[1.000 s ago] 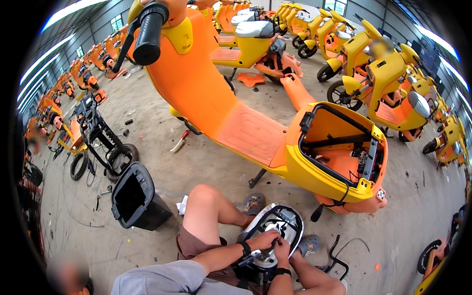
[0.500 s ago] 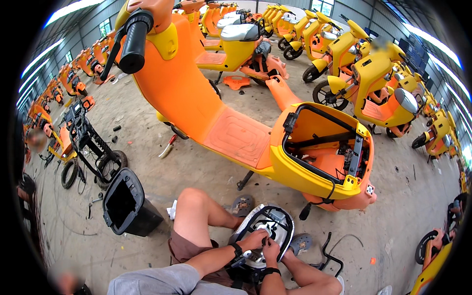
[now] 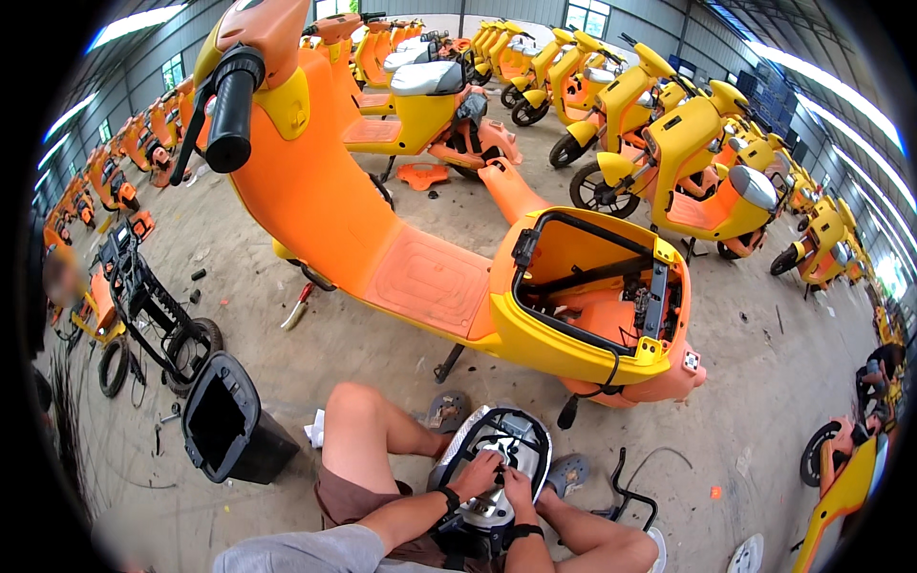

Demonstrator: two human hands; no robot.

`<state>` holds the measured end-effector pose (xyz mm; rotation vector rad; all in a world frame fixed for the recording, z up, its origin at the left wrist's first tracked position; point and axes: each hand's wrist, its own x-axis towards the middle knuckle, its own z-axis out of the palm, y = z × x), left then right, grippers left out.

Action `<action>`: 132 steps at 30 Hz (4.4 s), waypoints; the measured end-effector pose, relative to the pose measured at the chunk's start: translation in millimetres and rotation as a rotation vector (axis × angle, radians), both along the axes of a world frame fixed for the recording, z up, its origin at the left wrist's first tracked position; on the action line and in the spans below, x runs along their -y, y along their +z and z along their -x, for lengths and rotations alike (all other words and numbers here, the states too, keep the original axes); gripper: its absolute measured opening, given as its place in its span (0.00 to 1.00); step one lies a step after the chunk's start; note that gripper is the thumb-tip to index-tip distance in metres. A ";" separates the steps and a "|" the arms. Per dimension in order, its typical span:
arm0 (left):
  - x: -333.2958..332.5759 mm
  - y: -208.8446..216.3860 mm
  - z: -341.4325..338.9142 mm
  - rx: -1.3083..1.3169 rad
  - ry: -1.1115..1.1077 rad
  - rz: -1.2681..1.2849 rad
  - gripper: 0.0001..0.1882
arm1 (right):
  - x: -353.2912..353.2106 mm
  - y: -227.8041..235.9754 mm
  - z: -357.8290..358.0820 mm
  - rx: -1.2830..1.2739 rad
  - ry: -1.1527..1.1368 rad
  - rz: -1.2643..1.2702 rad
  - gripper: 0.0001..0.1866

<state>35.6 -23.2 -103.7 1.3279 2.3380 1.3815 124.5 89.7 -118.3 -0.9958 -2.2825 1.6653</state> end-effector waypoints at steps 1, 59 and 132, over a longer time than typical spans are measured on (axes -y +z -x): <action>0.5 -0.4 -0.8 -0.006 0.006 -0.019 0.18 | 0.0 2.9 0.4 0.026 0.022 0.035 0.14; 32.1 3.9 -1.2 0.110 -0.171 0.548 0.07 | 5.5 -39.0 13.8 -0.158 -0.365 0.826 0.10; 23.9 46.1 9.2 0.256 0.253 0.591 0.10 | -3.7 -37.8 20.8 0.014 -0.489 1.249 0.11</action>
